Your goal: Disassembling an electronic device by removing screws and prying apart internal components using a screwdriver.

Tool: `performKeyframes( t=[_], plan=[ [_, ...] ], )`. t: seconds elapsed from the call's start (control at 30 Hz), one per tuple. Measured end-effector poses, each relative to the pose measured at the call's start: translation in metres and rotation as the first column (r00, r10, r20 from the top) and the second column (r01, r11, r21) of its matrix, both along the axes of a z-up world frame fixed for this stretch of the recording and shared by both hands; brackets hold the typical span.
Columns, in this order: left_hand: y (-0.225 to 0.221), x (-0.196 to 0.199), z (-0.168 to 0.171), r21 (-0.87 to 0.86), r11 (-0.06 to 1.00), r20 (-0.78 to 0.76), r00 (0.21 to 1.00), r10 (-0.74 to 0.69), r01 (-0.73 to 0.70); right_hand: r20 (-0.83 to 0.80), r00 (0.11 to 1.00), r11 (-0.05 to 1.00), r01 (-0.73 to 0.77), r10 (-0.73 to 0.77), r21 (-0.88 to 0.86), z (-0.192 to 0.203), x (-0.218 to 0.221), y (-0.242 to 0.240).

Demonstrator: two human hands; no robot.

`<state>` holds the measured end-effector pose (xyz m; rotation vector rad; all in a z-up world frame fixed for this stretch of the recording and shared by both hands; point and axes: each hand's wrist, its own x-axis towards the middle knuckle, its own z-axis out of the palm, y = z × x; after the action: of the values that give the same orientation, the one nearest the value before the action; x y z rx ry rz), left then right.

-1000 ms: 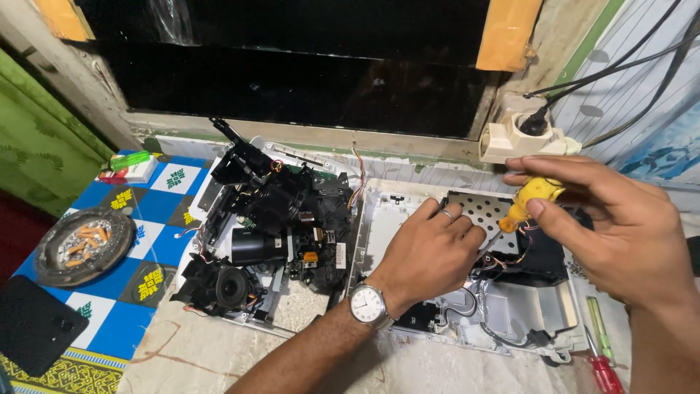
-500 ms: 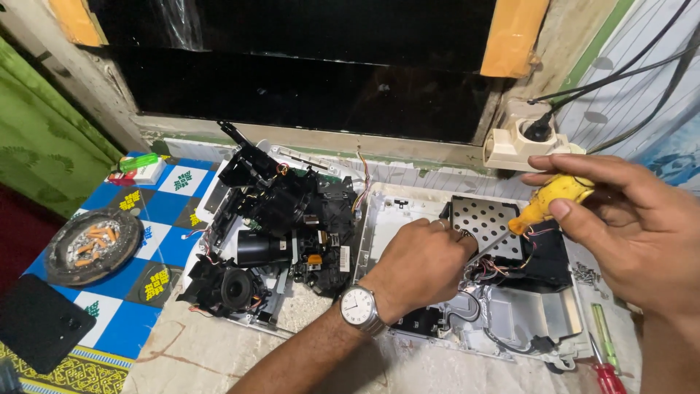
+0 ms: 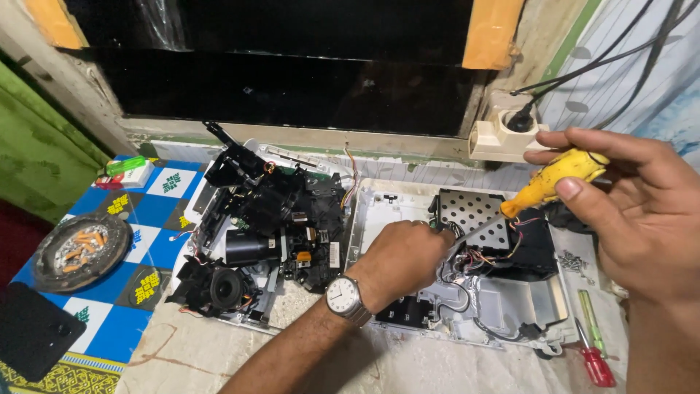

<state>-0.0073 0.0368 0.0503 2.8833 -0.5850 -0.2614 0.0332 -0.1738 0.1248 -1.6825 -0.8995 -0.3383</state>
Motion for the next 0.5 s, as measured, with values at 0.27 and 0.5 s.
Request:
performKeyframes(
  t=[0.27,0.5],
  plan=[
    [0.003,-0.001,0.007,0.01,0.997,0.131,0.989,0.07,-0.072,0.092,0.995,0.995,0.033,-0.042,0.096,0.011,-0.005,-0.014],
    [-0.022,-0.004,-0.001,-0.05,0.998,0.476,0.879,-0.012,0.041,0.258,0.95,0.984,0.177,-0.177,0.025,0.024,-0.011,-0.065]
  ],
)
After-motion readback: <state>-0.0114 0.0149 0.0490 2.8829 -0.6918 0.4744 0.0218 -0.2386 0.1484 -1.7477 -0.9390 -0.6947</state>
